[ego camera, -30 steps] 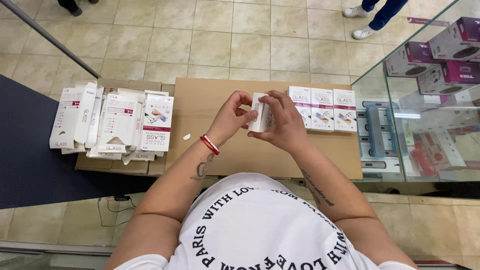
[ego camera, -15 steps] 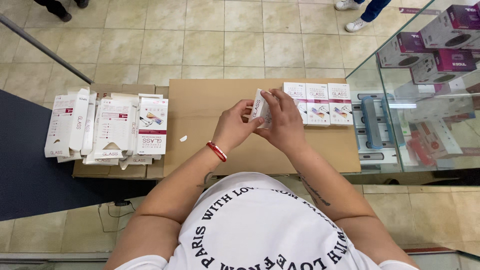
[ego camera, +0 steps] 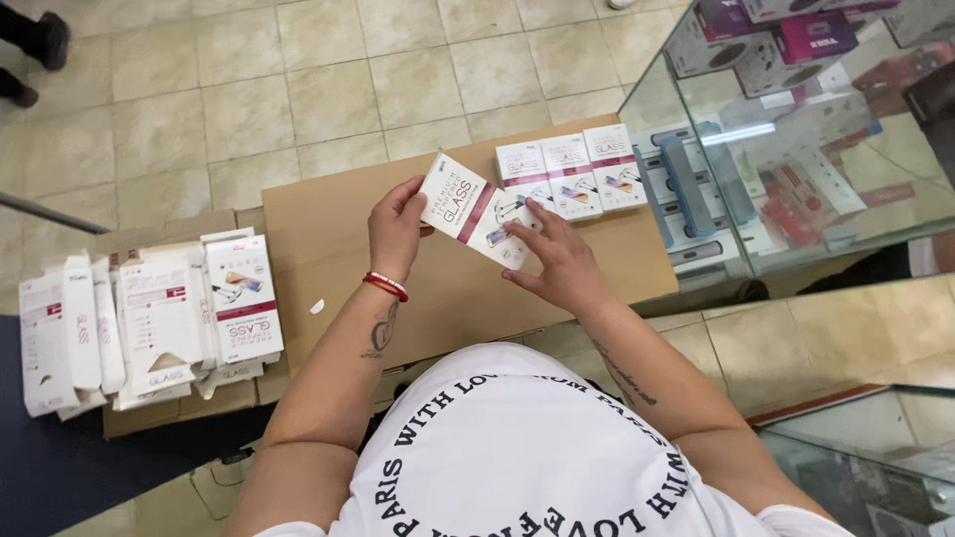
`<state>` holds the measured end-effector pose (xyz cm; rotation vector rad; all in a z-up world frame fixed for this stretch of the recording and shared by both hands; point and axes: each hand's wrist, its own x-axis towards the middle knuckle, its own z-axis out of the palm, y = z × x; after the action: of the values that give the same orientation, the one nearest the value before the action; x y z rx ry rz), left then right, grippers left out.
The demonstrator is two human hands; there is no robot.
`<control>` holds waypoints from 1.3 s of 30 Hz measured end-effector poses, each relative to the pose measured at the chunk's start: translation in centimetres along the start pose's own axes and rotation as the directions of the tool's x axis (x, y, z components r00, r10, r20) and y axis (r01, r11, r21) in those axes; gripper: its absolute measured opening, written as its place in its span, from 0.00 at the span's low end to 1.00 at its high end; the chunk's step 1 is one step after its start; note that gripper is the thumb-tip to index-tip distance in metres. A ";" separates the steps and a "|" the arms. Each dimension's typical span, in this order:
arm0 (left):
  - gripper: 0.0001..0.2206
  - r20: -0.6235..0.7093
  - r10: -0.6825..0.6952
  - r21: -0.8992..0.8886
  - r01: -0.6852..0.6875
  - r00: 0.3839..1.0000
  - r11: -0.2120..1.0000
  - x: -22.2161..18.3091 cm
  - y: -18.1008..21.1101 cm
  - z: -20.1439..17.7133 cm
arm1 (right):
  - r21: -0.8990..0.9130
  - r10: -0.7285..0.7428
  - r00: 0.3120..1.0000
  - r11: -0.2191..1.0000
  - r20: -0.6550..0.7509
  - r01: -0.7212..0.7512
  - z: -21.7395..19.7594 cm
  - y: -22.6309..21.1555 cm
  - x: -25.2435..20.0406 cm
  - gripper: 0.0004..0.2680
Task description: The person repeatedly picks up flat-packed cardboard boxes, folds them into rectangular prisms, and places them on a table. The process is repeated for multiple identical boxes labeled 'GLASS'.
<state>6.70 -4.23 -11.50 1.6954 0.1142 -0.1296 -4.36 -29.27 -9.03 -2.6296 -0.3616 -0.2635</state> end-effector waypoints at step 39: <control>0.25 0.414 -0.102 0.795 -0.305 0.904 0.525 0.7 -10.7 18.2 | 0.065 0.715 0.699 0.698 -0.020 -0.713 4.5 23.4 0.3 0.25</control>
<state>5.46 -20.95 -24.44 2.6250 -0.4674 -0.5316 3.38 -47.02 -22.84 -2.4800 0.6765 -0.0402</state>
